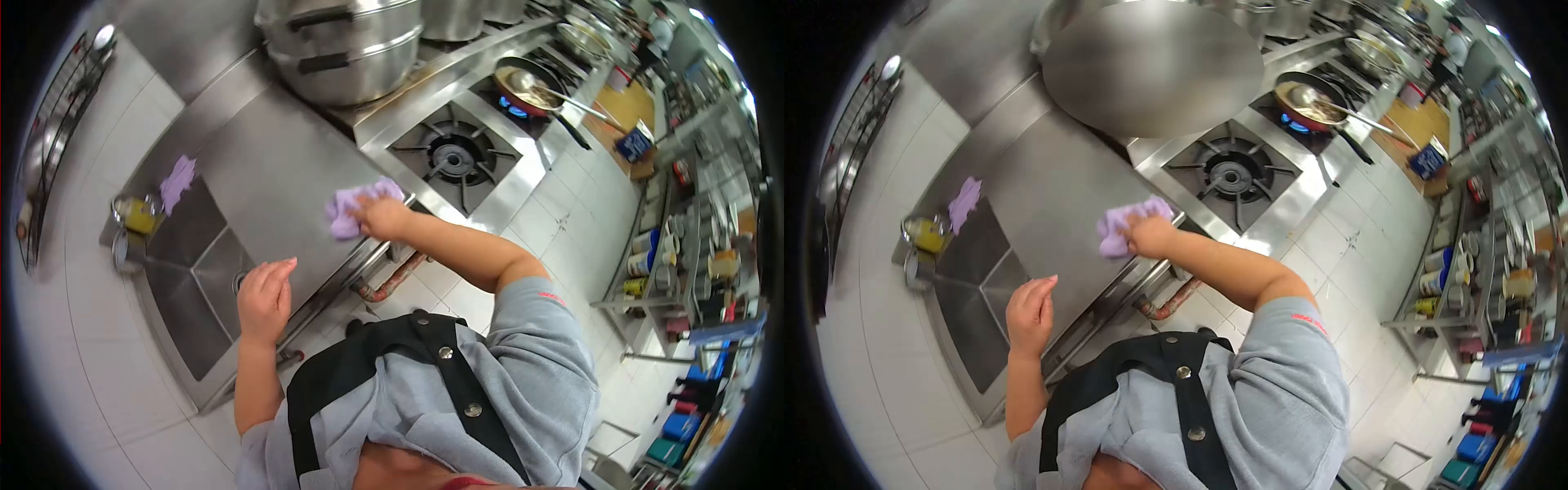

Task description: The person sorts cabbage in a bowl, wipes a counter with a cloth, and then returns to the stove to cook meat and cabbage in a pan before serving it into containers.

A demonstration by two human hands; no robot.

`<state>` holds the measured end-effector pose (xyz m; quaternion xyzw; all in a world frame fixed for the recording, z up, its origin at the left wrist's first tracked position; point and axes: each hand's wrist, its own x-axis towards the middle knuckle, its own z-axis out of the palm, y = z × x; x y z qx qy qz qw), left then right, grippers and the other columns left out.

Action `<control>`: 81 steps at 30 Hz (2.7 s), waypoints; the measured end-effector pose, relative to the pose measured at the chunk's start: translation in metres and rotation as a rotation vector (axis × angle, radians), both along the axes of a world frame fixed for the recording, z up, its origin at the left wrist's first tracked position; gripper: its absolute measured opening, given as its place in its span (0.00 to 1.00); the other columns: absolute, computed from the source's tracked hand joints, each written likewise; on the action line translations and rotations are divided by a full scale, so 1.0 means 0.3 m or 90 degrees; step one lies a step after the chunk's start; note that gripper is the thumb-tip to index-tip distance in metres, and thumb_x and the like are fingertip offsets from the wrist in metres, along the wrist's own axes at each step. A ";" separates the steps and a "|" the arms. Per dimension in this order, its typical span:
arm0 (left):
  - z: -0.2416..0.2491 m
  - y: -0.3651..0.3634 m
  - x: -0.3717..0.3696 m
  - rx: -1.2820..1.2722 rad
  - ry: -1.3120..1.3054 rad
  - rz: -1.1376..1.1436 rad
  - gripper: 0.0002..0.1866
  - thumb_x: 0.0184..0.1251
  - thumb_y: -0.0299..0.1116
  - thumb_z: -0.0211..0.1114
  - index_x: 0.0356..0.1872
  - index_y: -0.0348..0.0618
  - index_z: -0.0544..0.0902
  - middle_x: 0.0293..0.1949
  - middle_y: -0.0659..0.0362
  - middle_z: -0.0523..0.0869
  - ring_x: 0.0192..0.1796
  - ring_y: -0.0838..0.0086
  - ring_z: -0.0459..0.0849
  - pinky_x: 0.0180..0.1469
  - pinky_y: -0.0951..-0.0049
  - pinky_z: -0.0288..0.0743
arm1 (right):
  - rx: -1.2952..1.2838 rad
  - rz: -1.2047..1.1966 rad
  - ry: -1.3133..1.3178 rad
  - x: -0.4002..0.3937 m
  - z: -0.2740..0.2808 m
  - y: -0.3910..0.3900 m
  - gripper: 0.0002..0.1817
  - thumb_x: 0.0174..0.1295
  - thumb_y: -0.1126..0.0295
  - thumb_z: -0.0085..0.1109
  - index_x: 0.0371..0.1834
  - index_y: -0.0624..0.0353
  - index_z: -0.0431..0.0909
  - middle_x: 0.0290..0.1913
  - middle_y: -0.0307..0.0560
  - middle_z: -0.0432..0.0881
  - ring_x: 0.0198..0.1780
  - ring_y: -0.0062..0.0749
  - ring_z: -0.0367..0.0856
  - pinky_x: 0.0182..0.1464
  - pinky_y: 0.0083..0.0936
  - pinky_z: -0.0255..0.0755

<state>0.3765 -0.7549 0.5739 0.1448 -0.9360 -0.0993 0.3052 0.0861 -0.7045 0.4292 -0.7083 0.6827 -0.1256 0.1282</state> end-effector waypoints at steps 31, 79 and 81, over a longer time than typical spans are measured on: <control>-0.500 -0.348 -0.966 0.025 -0.675 0.444 0.37 0.69 0.62 0.44 0.71 0.48 0.63 0.73 0.45 0.57 0.74 0.38 0.51 0.70 0.33 0.40 | -0.219 -0.627 -0.198 -0.147 -0.029 1.296 0.11 0.61 0.68 0.58 0.45 0.57 0.82 0.44 0.49 0.83 0.47 0.47 0.81 0.48 0.36 0.77; -0.565 0.952 -2.427 1.628 -0.032 -0.050 0.27 0.72 0.61 0.47 0.49 0.46 0.77 0.34 0.59 0.82 0.33 0.69 0.82 0.43 0.62 0.80 | 0.116 -0.375 0.114 -2.279 0.209 1.297 0.30 0.59 0.64 0.61 0.66 0.50 0.65 0.46 0.60 0.80 0.44 0.56 0.81 0.44 0.44 0.77; -0.542 0.991 -2.450 1.621 0.088 0.008 0.27 0.71 0.61 0.49 0.49 0.47 0.77 0.31 0.61 0.81 0.30 0.72 0.80 0.39 0.65 0.80 | 0.069 -0.340 0.019 -2.346 0.199 1.325 0.29 0.61 0.65 0.59 0.67 0.46 0.65 0.47 0.62 0.80 0.45 0.59 0.80 0.46 0.46 0.75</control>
